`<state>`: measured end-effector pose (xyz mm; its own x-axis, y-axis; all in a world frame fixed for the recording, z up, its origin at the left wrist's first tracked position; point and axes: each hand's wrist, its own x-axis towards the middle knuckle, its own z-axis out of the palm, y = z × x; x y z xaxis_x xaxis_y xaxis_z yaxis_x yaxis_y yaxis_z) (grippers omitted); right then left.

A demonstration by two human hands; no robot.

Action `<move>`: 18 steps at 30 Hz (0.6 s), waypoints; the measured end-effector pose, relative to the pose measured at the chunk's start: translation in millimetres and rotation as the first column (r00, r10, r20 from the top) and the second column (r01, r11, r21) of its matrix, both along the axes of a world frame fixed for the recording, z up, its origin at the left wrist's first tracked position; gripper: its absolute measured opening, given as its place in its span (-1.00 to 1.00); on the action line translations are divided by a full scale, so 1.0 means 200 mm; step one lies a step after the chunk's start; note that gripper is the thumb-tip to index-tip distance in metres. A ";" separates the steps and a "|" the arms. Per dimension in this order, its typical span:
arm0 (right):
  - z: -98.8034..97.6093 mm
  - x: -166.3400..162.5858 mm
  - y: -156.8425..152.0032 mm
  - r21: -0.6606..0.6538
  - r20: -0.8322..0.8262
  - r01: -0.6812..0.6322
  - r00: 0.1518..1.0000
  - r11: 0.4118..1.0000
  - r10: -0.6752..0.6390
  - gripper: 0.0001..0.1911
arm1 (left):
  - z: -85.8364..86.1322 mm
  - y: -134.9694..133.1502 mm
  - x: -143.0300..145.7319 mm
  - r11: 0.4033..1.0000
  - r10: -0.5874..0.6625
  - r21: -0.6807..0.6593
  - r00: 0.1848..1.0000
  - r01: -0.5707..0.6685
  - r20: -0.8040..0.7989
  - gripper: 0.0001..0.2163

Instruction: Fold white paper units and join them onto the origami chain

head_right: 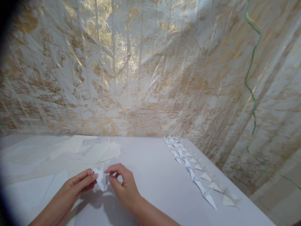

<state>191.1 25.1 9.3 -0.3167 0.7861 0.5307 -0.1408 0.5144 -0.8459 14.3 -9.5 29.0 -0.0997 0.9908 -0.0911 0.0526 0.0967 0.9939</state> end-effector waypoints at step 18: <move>-0.01 -0.03 0.02 -0.381 0.012 0.081 0.996 0.921 -0.083 -0.84 | -0.15 0.02 0.02 0.994 -0.058 0.082 0.992 0.068 -0.116 -0.61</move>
<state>185.2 28.8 6.6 -0.2410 0.9523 0.1872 -0.1156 0.1633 -0.9798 17.7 -5.4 -1.5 -0.0419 0.9991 0.0022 0.1690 0.0049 0.9856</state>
